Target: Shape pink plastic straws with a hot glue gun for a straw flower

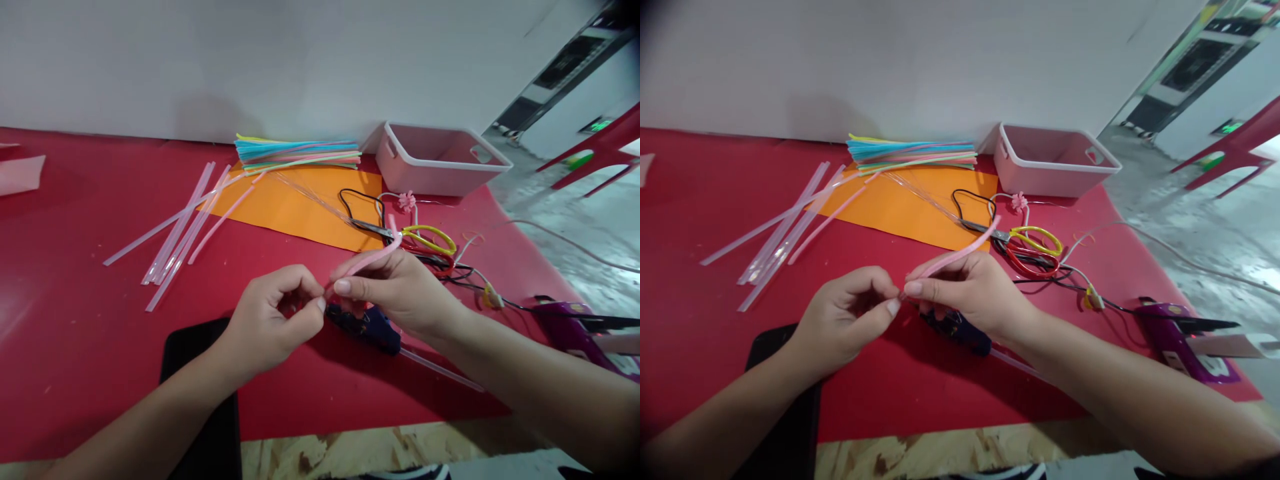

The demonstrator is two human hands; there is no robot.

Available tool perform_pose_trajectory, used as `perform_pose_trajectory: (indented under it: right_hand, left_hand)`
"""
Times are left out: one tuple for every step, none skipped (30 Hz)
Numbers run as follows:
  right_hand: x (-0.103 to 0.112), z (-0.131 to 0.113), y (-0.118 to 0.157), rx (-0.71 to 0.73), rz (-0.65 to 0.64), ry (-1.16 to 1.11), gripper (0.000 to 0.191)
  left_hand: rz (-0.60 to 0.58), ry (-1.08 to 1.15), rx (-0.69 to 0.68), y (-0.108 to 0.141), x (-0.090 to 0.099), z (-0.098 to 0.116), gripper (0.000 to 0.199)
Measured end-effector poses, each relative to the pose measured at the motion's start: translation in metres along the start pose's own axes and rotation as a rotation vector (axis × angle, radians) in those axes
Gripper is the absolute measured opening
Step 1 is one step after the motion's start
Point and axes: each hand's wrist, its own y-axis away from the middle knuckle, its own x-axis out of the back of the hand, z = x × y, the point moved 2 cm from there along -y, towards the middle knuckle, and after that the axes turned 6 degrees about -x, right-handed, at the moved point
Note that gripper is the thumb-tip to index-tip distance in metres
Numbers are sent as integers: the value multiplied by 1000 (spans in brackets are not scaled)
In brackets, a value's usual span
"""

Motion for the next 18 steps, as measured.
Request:
perform_pose_trajectory:
  right_hand:
    - [3,-1,-1,2,22,3,28]
    - [7,-1,-1,5,49,4,29]
    - [10,-3,-2,9,75,2,31]
    - [14,-5,-3,16,96,1,33]
    - [17,-7,-4,28,109,0,34]
    - [20,-9,-5,46,118,-2,36]
    - [23,-12,-6,71,125,-4,36]
    - [26,-15,-7,98,134,0,36]
    - [29,-17,-8,125,147,7,36]
    - [33,-20,-9,148,162,18,35]
    - [37,-22,-10,167,178,28,34]
    - [41,-23,-11,179,193,36,33]
    - [44,-25,-12,188,207,37,32]
    - [48,-26,-14,196,220,28,31]
    - [51,-28,-15,203,231,13,31]
    - [54,-30,-16,209,241,-3,30]
    - [57,-32,-17,215,249,-15,29]
    - [59,-35,-18,221,258,-20,27]
  left_hand:
    - [-1,-10,-4,0,0,1,10]
    - [-2,-17,-6,0,1,1,10]
    - [-2,-23,-7,0,1,2,10]
    - [-1,-27,-6,0,1,2,10]
    - [-4,-32,-3,0,1,3,10]
    - [-5,-35,0,0,1,3,10]
    - [-8,-37,2,0,1,3,10]
    - [-9,-36,6,0,0,2,10]
    - [-11,-34,12,0,0,2,10]
    - [-12,-29,17,0,0,2,10]
    - [-9,-24,24,0,0,1,10]
    - [-13,-19,30,0,0,1,9]
    - [-12,-11,34,0,0,0,9]
    - [-14,-1,39,0,0,0,9]
    - [-14,11,44,0,-1,0,9]
    - [-13,24,51,0,-1,0,9]
    - [-13,35,59,0,-1,0,9]
    - [-11,43,66,1,0,0,9]
